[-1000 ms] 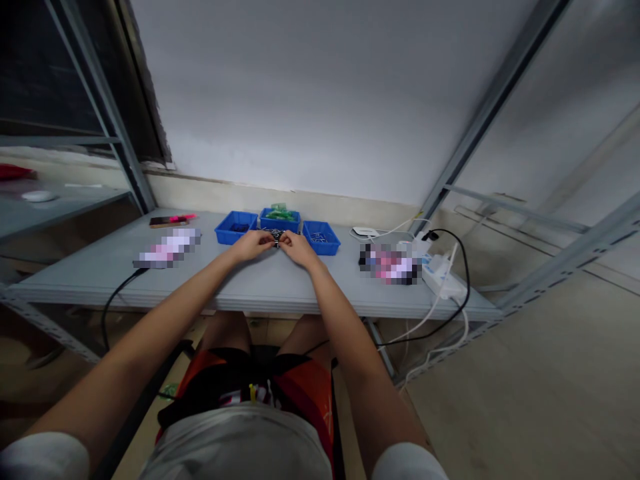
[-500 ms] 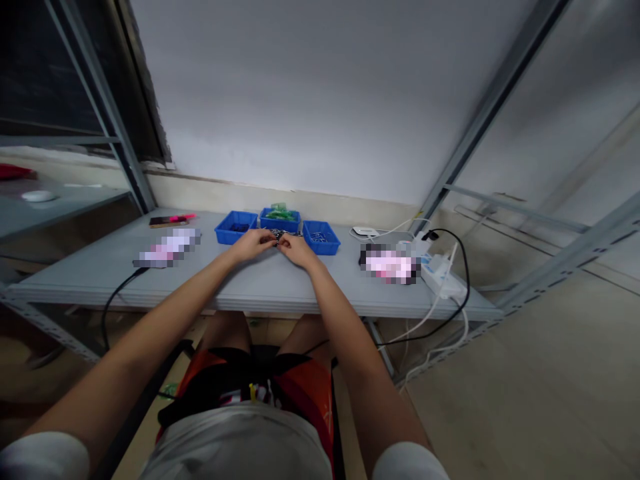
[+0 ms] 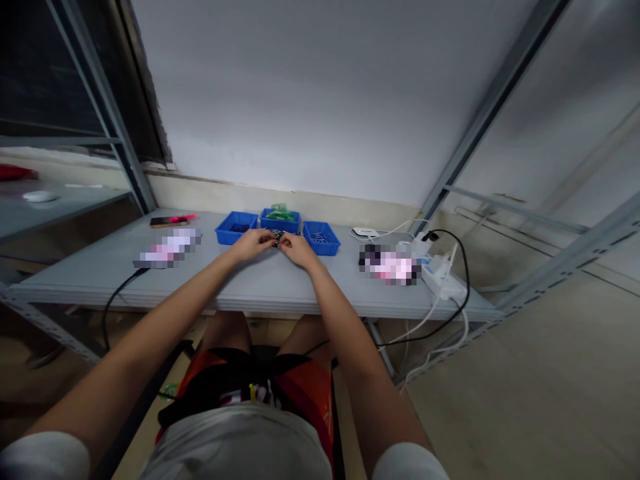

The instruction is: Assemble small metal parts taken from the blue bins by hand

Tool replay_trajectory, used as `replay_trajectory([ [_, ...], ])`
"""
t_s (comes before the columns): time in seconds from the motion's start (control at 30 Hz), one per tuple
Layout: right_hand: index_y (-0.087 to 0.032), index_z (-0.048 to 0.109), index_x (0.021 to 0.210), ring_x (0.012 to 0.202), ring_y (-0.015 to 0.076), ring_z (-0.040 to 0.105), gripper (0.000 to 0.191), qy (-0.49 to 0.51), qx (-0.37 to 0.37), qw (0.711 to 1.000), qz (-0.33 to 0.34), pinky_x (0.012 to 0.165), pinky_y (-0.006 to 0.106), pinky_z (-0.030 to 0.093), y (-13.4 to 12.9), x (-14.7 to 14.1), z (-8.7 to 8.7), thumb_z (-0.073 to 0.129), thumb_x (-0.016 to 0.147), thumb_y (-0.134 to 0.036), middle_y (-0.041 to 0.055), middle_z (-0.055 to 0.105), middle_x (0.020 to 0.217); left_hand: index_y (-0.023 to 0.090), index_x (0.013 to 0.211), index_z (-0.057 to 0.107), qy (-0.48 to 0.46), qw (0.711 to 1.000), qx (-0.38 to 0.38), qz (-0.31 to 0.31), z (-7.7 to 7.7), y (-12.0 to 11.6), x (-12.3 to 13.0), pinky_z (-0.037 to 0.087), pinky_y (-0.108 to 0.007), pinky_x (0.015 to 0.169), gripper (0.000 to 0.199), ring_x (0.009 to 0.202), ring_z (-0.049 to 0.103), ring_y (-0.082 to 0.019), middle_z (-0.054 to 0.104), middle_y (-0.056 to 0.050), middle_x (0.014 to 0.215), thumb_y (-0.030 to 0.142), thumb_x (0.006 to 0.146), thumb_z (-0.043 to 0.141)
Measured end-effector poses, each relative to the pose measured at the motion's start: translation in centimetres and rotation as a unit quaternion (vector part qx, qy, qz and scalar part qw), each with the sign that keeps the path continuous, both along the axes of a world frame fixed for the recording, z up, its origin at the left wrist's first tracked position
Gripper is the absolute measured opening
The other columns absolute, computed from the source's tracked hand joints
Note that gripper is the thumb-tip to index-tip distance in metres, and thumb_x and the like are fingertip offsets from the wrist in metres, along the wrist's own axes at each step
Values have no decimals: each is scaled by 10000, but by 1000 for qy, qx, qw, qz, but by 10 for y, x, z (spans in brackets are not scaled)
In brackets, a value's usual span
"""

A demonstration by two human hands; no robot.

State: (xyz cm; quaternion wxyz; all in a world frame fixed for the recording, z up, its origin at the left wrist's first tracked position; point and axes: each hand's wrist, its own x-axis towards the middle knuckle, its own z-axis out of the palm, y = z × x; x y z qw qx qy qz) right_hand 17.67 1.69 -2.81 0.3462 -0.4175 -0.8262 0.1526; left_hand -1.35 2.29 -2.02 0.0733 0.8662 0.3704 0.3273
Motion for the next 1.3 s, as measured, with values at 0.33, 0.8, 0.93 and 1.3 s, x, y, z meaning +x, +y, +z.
replay_trajectory([
  [0.33,-161,616,821,632,111,516,140,3,12,1000,4,655,226,382,3,0,-4,543,811,-281,3,618,719,155,904,682,-14,1000,6,-9,-1,0,0,409,-253,661,249,716,567,-158,668,-54,830,306,837,495],
  [0.8,-162,613,842,672,124,562,127,32,18,999,29,657,235,410,-1,-2,1,531,812,-256,18,647,763,147,806,669,26,998,-53,-14,-9,6,-2,373,-242,585,207,633,536,-149,653,-34,715,297,784,529],
  [0.93,-163,613,832,691,127,568,111,26,31,998,44,674,238,413,-2,-4,1,527,804,-229,19,650,774,135,802,665,30,997,-64,-37,-10,6,-2,378,-241,590,242,642,538,-150,651,-33,712,322,795,511],
  [1.3,-161,595,814,674,126,551,120,38,14,999,3,667,238,403,-1,1,4,526,808,-260,17,641,764,146,897,682,-2,1000,-23,-20,-4,5,-2,412,-253,656,244,710,564,-159,670,-55,808,297,825,505],
])
